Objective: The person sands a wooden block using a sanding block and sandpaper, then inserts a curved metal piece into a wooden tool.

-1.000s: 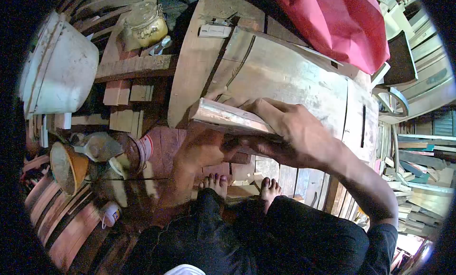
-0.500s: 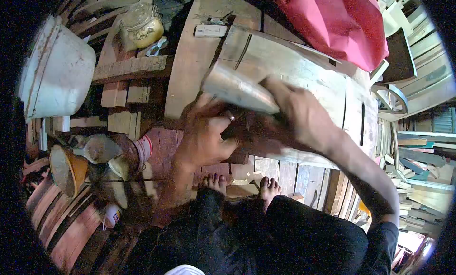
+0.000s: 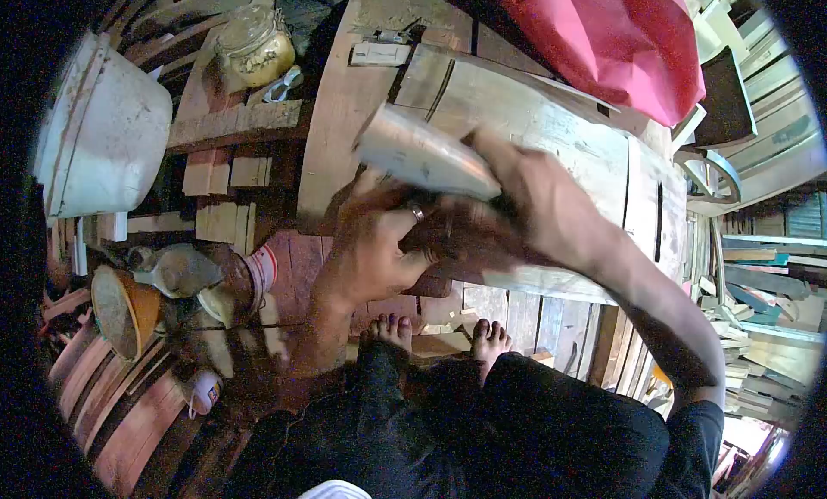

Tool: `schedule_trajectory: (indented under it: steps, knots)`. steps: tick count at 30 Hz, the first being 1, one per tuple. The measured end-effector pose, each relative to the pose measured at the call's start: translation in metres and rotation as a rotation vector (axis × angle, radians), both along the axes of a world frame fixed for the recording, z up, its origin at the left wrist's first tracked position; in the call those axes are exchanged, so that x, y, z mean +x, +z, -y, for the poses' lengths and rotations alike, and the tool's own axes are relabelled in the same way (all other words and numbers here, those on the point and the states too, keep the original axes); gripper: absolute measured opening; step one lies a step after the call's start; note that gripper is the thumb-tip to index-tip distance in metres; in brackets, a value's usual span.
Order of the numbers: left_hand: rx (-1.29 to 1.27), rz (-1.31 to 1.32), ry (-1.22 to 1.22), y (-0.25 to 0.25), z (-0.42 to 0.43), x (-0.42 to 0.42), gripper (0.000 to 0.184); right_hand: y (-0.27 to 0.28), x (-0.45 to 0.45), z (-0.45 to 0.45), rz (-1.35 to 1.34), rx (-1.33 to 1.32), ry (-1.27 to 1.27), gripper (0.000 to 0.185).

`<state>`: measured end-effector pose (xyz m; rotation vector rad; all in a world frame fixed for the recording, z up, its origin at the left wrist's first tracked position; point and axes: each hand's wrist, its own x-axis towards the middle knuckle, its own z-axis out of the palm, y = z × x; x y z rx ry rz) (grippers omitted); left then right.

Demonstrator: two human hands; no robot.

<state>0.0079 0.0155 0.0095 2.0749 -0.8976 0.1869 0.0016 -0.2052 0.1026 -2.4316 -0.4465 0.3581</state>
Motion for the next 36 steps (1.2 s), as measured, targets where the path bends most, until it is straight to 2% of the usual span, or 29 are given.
schedule_trajectory:
  steps: [1, 3, 5, 7, 10, 11, 13, 15, 16, 18, 19, 21, 22, 23, 25, 27, 29, 30, 32, 33, 35, 36]
  knots:
    - [0.0, 0.001, 0.002, 0.0, -0.001, -0.001, 0.034, 0.002, 0.004, -0.003, 0.027, -0.034, -0.039, 0.036]
    - [-0.013, -0.08, -0.012, 0.0, -0.003, -0.004, 0.035, -0.001, -0.003, -0.002, 0.135, -0.018, 0.072, 0.043]
    - [0.004, -0.026, 0.014, -0.012, -0.004, -0.012, 0.037, 0.001, -0.009, -0.008, 0.068, 0.072, 0.168, 0.044]
    - [-0.084, -0.185, -0.093, -0.009, -0.005, -0.006, 0.038, 0.0, -0.006, -0.008, 0.074, 0.07, 0.151, 0.041]
    - [0.068, 0.096, 0.036, 0.0, -0.003, 0.001, 0.038, 0.003, 0.005, -0.008, 0.081, -0.074, 0.001, 0.035]
    - [0.069, 0.097, 0.037, -0.004, -0.002, -0.001, 0.038, 0.002, 0.003, -0.008, 0.082, -0.074, 0.002, 0.035]
    - [-0.106, -0.195, -0.068, -0.012, -0.001, -0.009, 0.035, 0.001, -0.003, -0.012, 0.09, 0.06, 0.172, 0.036]
    - [-0.043, 0.033, 0.006, -0.013, -0.004, -0.012, 0.034, 0.005, -0.008, -0.016, 0.049, 0.082, 0.166, 0.039]
    - [-0.046, 0.034, 0.003, -0.013, -0.003, -0.011, 0.034, 0.006, -0.006, -0.016, 0.043, 0.055, 0.11, 0.041]
    - [0.022, -0.153, -0.044, -0.007, -0.003, -0.006, 0.037, 0.003, -0.002, -0.013, 0.104, -0.022, 0.055, 0.042]
    - [-0.005, -0.011, -0.017, -0.003, -0.003, -0.003, 0.039, -0.001, -0.001, -0.009, 0.107, -0.023, 0.054, 0.042]
    - [-0.034, -0.014, -0.082, -0.006, -0.004, -0.007, 0.038, -0.006, -0.001, -0.005, 0.083, -0.068, 0.127, 0.041]
    - [-0.032, -0.013, -0.077, -0.007, -0.003, -0.008, 0.038, -0.001, -0.002, -0.012, 0.143, 0.036, 0.213, 0.04]
    - [-0.035, -0.092, -0.06, -0.009, -0.002, -0.01, 0.038, -0.001, 0.0, -0.012, 0.143, 0.037, 0.217, 0.04]
    - [-0.044, -0.171, -0.046, -0.007, 0.0, -0.007, 0.038, 0.0, 0.002, -0.007, 0.025, 0.093, 0.068, 0.036]
    - [-0.048, 0.063, 0.017, -0.001, 0.001, 0.0, 0.041, 0.003, 0.001, -0.009, 0.051, 0.081, 0.083, 0.036]
    - [0.017, 0.033, -0.025, -0.003, -0.002, -0.005, 0.045, 0.005, 0.001, -0.012, 0.1, 0.065, 0.11, 0.037]
    - [-0.071, -0.003, -0.034, -0.005, -0.001, -0.007, 0.045, -0.002, 0.003, -0.009, 0.151, 0.079, 0.247, 0.039]
    - [-0.167, 0.02, -0.008, -0.004, -0.002, -0.006, 0.043, -0.002, 0.0, -0.006, 0.089, 0.135, 0.217, 0.038]
    - [-0.168, 0.02, -0.006, -0.003, -0.002, -0.005, 0.043, 0.001, -0.001, -0.006, 0.026, 0.187, 0.187, 0.037]
    - [-0.017, -0.168, -0.068, -0.003, -0.002, -0.005, 0.04, 0.002, 0.0, -0.008, 0.069, 0.125, 0.166, 0.039]
    - [0.008, -0.03, -0.022, -0.001, -0.002, -0.005, 0.039, 0.002, 0.002, -0.008, 0.092, 0.067, 0.125, 0.039]
